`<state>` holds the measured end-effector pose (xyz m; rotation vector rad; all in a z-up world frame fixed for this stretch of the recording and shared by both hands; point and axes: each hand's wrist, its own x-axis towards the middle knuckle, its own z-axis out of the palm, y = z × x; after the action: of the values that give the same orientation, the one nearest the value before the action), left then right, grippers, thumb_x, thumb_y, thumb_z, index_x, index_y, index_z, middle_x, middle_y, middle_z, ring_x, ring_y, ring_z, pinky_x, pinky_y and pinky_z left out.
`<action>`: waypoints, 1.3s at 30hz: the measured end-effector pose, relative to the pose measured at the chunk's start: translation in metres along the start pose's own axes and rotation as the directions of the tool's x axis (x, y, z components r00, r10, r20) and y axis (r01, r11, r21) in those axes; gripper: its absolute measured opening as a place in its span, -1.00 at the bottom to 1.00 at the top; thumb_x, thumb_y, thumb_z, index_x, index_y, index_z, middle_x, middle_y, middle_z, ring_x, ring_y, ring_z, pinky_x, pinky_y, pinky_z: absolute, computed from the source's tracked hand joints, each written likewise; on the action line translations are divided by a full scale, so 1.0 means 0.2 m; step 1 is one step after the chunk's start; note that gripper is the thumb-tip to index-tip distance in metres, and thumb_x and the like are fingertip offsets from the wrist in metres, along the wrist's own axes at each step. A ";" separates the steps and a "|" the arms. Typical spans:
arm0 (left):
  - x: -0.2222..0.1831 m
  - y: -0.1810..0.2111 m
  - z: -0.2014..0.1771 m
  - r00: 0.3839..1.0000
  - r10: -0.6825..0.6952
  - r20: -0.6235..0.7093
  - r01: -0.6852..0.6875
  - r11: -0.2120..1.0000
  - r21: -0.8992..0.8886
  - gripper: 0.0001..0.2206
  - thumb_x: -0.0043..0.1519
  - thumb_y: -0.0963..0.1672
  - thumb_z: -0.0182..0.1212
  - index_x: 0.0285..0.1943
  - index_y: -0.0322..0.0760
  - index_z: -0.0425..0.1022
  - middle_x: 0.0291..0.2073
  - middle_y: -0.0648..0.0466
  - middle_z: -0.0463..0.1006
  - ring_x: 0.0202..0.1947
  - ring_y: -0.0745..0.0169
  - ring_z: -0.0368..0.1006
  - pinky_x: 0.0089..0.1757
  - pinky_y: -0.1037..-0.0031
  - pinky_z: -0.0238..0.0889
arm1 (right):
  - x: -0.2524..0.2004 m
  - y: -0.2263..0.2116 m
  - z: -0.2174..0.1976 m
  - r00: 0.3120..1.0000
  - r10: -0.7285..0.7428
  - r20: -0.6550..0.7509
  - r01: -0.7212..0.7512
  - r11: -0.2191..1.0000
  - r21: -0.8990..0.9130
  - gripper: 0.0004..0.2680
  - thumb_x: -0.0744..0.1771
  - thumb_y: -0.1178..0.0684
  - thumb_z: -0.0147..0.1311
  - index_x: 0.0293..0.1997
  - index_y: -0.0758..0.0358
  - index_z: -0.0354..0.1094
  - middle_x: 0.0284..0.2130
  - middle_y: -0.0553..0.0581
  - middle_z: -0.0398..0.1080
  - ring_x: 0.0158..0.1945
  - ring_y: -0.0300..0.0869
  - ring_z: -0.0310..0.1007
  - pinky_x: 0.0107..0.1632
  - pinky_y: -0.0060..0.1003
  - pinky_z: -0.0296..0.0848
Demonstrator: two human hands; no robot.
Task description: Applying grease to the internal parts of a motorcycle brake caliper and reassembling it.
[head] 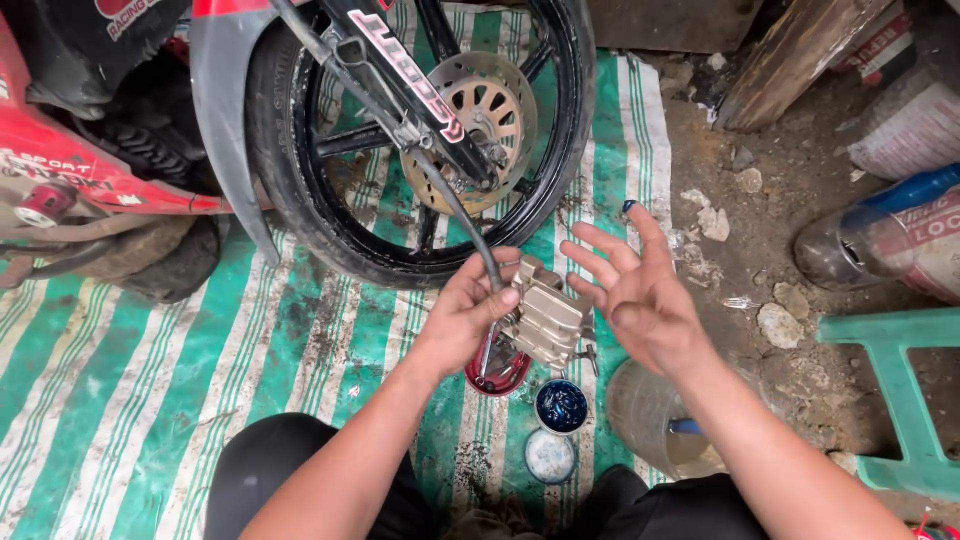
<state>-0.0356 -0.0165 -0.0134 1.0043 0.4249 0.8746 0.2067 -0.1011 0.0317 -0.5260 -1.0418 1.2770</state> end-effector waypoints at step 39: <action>0.07 0.28 0.26 0.823 -0.474 -0.314 0.094 0.657 -0.748 -0.64 0.61 -0.06 -0.07 0.17 -0.53 0.50 0.00 -0.24 0.66 -0.14 0.05 0.55 0.00 0.17 0.45 | -0.29 -0.19 0.21 0.965 0.256 0.053 -0.200 0.852 -0.484 -0.60 0.27 0.35 0.16 0.27 0.46 0.30 -0.27 0.15 0.52 -0.21 -0.17 0.56 -0.13 -0.32 0.60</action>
<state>-0.0177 -0.0204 0.0623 -0.0402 0.5955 0.8768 0.1937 -0.1752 0.0633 -0.9864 -1.4384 1.2669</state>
